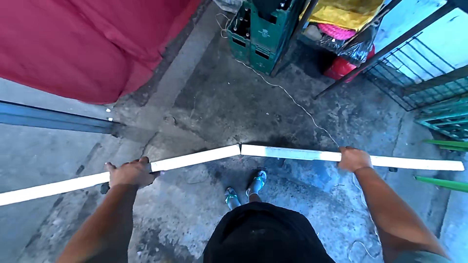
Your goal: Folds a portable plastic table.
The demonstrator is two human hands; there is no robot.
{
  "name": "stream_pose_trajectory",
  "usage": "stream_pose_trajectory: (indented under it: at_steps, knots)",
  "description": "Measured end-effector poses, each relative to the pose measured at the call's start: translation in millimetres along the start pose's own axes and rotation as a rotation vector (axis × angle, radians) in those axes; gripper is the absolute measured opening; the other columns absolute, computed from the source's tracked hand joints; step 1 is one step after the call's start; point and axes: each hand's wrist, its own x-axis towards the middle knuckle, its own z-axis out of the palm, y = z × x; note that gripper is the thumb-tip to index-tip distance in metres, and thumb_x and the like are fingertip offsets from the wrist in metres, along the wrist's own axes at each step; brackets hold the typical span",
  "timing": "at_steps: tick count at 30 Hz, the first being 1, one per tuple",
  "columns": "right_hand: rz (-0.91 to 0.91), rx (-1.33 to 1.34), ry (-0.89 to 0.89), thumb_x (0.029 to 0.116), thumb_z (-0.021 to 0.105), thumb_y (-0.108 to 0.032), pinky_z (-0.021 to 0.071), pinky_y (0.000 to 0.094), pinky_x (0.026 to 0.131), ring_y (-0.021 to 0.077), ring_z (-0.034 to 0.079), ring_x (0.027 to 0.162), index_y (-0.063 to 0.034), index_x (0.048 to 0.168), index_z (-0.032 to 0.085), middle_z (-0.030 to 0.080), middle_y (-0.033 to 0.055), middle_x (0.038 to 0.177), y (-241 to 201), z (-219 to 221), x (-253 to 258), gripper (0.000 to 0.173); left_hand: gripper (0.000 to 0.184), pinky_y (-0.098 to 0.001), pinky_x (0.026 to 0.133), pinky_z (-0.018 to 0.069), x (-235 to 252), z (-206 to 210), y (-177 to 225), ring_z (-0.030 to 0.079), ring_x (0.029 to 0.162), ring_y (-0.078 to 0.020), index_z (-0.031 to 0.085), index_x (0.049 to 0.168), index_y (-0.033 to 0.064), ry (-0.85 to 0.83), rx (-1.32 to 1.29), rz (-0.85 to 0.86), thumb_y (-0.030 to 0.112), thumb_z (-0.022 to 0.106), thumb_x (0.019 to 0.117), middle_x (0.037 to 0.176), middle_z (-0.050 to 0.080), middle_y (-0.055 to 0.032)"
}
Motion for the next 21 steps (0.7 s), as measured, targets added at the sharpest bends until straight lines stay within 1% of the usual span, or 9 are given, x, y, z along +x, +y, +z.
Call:
stream_pose_trajectory:
  at_steps: [5, 8, 11, 13, 15, 16, 18, 21]
  knots:
    - [0.038, 0.002, -0.005, 0.0825, 0.077, -0.036, 0.0509, 0.067, 0.09, 0.0451, 0.062, 0.12, -0.0084, 0.137, 0.058, 0.062, 0.0229, 0.134, 6, -6, 4, 0.064, 0.077, -0.072, 0.112, 0.03, -8, -13, 15, 0.062, 0.121, -0.0419, 0.06, 0.134, 0.0124, -0.027, 0.024, 0.028, 0.067, 0.073, 0.0814, 0.125, 0.068, -0.0197]
    - [0.072, 0.008, -0.018, 0.0834, 0.077, -0.038, 0.0507, 0.0676, 0.091, 0.045, 0.062, 0.121, -0.0083, 0.135, 0.06, 0.063, 0.023, 0.133, 11, -10, 4, 0.062, 0.078, -0.0722, 0.111, 0.0318, -6, -21, 26, 0.062, 0.12, -0.0439, 0.06, 0.136, 0.0123, -0.026, 0.019, 0.043, 0.068, 0.071, 0.083, 0.125, 0.068, -0.0218]
    - [0.1, 0.032, -0.011, 0.0832, 0.076, -0.038, 0.0498, 0.0683, 0.091, 0.0457, 0.062, 0.12, -0.0074, 0.134, 0.061, 0.064, 0.0242, 0.132, 13, -13, 7, 0.061, 0.078, -0.0714, 0.109, 0.0331, -3, -36, 36, 0.062, 0.121, -0.0438, 0.059, 0.137, 0.0122, -0.036, 0.002, 0.031, 0.067, 0.071, 0.0836, 0.127, 0.067, -0.0215]
    - [0.123, 0.049, 0.005, 0.0828, 0.076, -0.039, 0.0499, 0.069, 0.091, 0.0461, 0.063, 0.119, -0.0074, 0.132, 0.062, 0.065, 0.0248, 0.13, 19, -11, 10, 0.06, 0.076, -0.0708, 0.106, 0.0365, 1, -45, 45, 0.063, 0.117, -0.043, 0.06, 0.135, 0.0133, -0.039, -0.004, 0.028, 0.067, 0.071, 0.0832, 0.124, 0.068, -0.0205]
    - [0.154, 0.067, 0.027, 0.0818, 0.077, -0.042, 0.0498, 0.0704, 0.089, 0.0473, 0.063, 0.117, -0.0074, 0.13, 0.063, 0.066, 0.0261, 0.127, 26, -5, 11, 0.061, 0.073, -0.0709, 0.103, 0.0395, 4, -48, 54, 0.066, 0.112, -0.0436, 0.064, 0.131, 0.014, -0.01, 0.002, 0.037, 0.067, 0.072, 0.0824, 0.118, 0.07, -0.0207]
    - [0.164, 0.082, 0.037, 0.0821, 0.078, -0.042, 0.0493, 0.0716, 0.089, 0.0487, 0.063, 0.117, -0.0063, 0.128, 0.063, 0.066, 0.0275, 0.125, 29, -1, 10, 0.06, 0.071, -0.0719, 0.103, 0.0394, 4, -51, 59, 0.066, 0.11, -0.0457, 0.065, 0.128, 0.0122, 0.013, -0.009, 0.048, 0.066, 0.074, 0.0822, 0.115, 0.071, -0.0226]
    - [0.19, 0.098, 0.051, 0.0826, 0.077, -0.044, 0.0491, 0.0722, 0.087, 0.0497, 0.064, 0.115, -0.0057, 0.127, 0.063, 0.067, 0.0283, 0.123, 35, 6, 8, 0.06, 0.07, -0.0724, 0.102, 0.0398, 2, -65, 73, 0.064, 0.112, -0.0489, 0.065, 0.126, 0.0083, 0.025, -0.018, 0.064, 0.064, 0.073, 0.0842, 0.114, 0.07, -0.0264]
    - [0.239, 0.164, 0.07, 0.0825, 0.078, -0.043, 0.0482, 0.0739, 0.086, 0.0517, 0.064, 0.113, -0.0057, 0.127, 0.064, 0.067, 0.03, 0.12, 43, 13, 3, 0.059, 0.074, -0.0727, 0.098, 0.0426, 5, -82, 97, 0.063, 0.114, -0.051, 0.063, 0.128, 0.0068, 0.041, -0.004, 0.072, 0.068, 0.068, 0.0859, 0.116, 0.068, -0.0296]
